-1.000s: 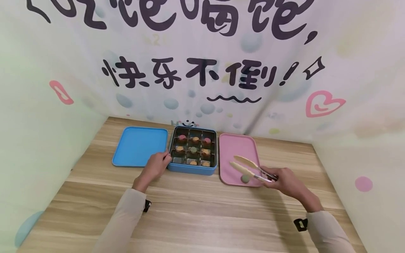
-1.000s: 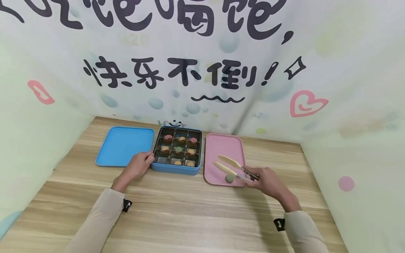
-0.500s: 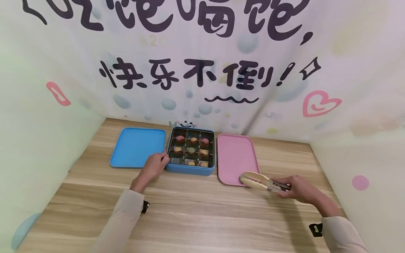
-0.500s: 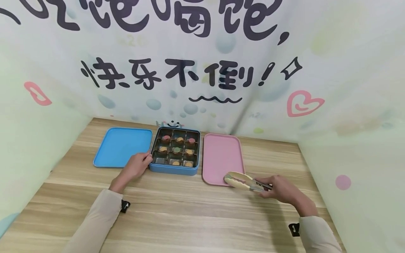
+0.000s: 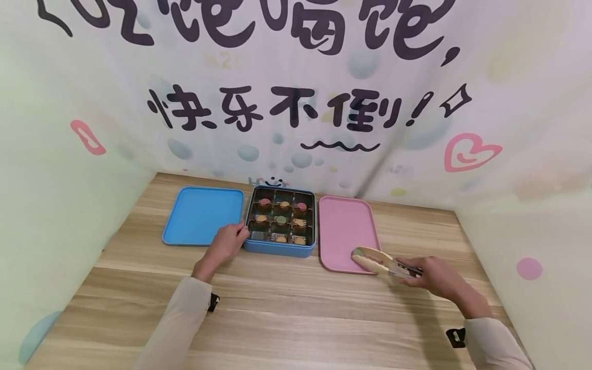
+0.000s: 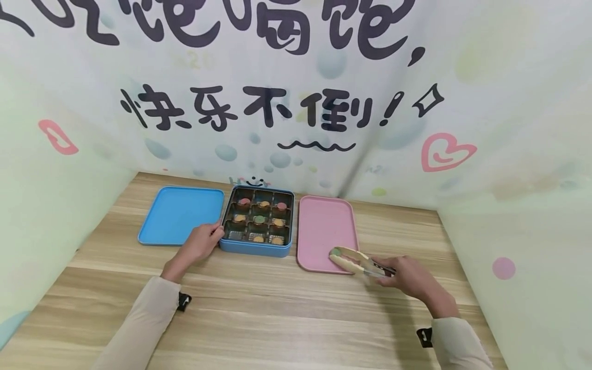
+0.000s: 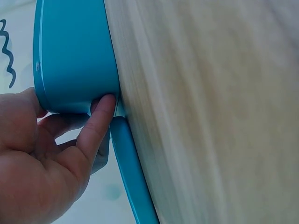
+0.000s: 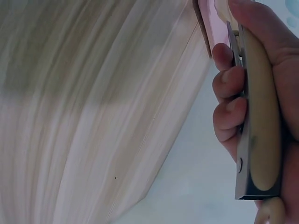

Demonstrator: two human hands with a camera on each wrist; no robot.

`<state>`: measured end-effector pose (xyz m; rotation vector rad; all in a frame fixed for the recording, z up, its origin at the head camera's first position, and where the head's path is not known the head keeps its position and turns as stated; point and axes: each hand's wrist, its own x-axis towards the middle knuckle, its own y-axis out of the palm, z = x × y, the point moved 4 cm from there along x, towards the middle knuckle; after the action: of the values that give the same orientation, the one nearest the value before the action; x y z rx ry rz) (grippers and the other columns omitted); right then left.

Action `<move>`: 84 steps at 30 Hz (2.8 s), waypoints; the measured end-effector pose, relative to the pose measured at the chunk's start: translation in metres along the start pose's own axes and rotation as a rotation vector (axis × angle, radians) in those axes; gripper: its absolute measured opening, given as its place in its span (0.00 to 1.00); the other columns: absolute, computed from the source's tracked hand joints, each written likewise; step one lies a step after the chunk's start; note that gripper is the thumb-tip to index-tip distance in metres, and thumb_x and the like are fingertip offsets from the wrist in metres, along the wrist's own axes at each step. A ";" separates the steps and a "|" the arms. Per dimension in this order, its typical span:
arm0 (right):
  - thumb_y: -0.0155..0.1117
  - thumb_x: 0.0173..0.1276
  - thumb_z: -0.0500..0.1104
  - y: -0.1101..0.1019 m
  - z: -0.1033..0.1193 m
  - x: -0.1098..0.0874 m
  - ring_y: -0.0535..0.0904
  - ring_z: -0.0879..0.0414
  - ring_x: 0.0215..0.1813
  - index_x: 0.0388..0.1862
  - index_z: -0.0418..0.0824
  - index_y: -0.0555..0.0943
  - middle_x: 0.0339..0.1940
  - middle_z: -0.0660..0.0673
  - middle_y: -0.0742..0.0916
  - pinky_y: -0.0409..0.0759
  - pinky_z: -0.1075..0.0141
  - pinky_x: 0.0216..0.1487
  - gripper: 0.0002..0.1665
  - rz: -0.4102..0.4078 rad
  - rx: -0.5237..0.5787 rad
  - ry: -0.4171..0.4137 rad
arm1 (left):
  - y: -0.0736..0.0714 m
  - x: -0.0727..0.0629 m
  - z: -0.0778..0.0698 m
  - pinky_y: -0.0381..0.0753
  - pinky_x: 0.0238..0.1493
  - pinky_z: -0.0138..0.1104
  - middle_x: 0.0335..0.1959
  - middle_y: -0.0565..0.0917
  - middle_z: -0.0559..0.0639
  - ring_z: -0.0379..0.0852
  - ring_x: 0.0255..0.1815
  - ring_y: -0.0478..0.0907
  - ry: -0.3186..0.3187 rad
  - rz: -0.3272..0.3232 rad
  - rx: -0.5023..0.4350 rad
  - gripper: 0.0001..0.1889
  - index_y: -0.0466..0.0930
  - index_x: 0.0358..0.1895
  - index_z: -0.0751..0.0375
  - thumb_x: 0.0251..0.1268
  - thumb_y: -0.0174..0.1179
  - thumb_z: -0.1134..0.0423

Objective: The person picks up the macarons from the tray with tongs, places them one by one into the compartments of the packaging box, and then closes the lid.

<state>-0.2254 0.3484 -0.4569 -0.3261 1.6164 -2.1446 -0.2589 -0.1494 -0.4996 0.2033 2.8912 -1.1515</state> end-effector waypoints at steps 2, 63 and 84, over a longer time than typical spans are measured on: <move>0.73 0.60 0.54 0.000 0.001 0.002 0.64 0.68 0.24 0.64 0.44 0.81 0.26 0.59 0.81 0.64 0.70 0.27 0.34 -0.010 -0.006 0.012 | 0.000 0.000 0.000 0.54 0.22 0.33 0.25 0.74 0.58 0.42 0.15 0.48 -0.004 0.001 0.003 0.27 0.69 0.69 0.72 0.76 0.41 0.58; 0.73 0.61 0.55 0.037 0.185 0.122 0.57 0.64 0.19 0.65 0.47 0.80 0.11 0.58 0.65 0.58 0.69 0.24 0.34 -0.148 0.045 -0.118 | -0.001 -0.002 -0.002 0.57 0.23 0.34 0.30 0.78 0.63 0.42 0.15 0.50 0.016 0.003 0.006 0.28 0.66 0.70 0.71 0.75 0.40 0.57; 0.72 0.62 0.57 0.037 0.198 0.133 0.58 0.64 0.16 0.68 0.50 0.77 0.08 0.57 0.66 0.62 0.67 0.24 0.36 -0.082 0.073 -0.096 | -0.001 -0.001 -0.003 0.59 0.23 0.34 0.63 0.75 0.72 0.42 0.14 0.52 0.016 0.007 -0.005 0.27 0.66 0.70 0.71 0.76 0.41 0.57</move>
<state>-0.2485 0.1082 -0.4439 -0.4724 1.4919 -2.2074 -0.2579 -0.1480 -0.4963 0.2236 2.9042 -1.1461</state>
